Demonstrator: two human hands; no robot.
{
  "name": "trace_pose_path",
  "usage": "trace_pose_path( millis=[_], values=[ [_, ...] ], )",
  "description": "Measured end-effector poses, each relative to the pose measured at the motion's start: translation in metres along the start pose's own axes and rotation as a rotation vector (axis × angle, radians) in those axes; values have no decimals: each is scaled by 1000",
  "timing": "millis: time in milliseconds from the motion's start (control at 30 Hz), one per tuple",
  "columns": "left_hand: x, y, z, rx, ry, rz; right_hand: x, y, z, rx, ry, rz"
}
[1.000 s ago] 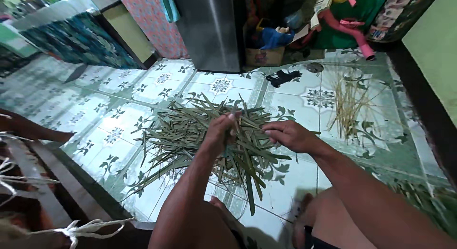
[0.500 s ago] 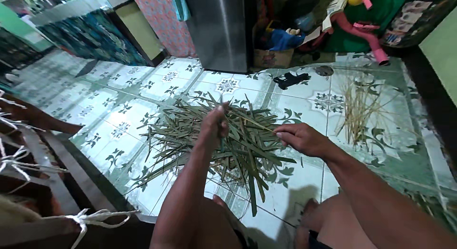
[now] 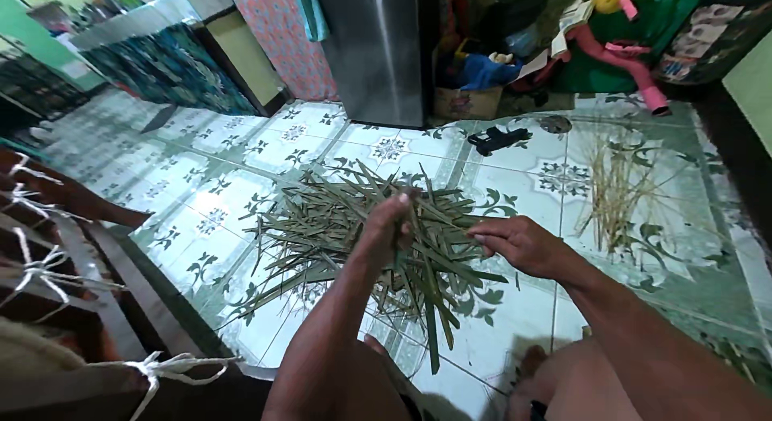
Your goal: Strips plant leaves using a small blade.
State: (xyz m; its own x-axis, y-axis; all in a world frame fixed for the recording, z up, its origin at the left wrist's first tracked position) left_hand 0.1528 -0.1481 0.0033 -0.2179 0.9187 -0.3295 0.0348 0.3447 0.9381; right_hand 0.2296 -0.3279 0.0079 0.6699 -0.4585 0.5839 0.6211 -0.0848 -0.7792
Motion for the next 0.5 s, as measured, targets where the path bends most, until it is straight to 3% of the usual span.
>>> trace_pose_path(
  millis=[67, 167, 267, 400, 500],
  values=[
    [-8, -4, -1, 39, -12, 53, 3, -2, -2, 20, 25, -39],
    [22, 29, 0, -91, 87, -8, 9, -1, -7, 63, 66, -84],
    [34, 32, 1, -124, 126, -44, 10, 7, -7, 2, 55, -59],
    [9, 6, 3, -28, 86, 93, -1, 16, -3, -182, -53, 125],
    [-23, -20, 1, 84, -1, 200, -3, 13, 0, -117, 8, 57]
  ],
)
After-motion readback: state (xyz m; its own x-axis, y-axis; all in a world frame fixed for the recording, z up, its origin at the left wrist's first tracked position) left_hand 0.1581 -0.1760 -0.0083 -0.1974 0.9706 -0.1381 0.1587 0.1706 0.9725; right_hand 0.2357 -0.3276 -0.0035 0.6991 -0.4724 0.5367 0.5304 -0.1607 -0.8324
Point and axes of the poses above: each hand's wrist, its own z-axis towards the middle knuckle, its own x-axis out of the back of the hand, y = z × x, the point moved 10 cm from there along z, towards the middle knuckle, and after that the axes turned 1 degree about -y, right-handed, at the moved point
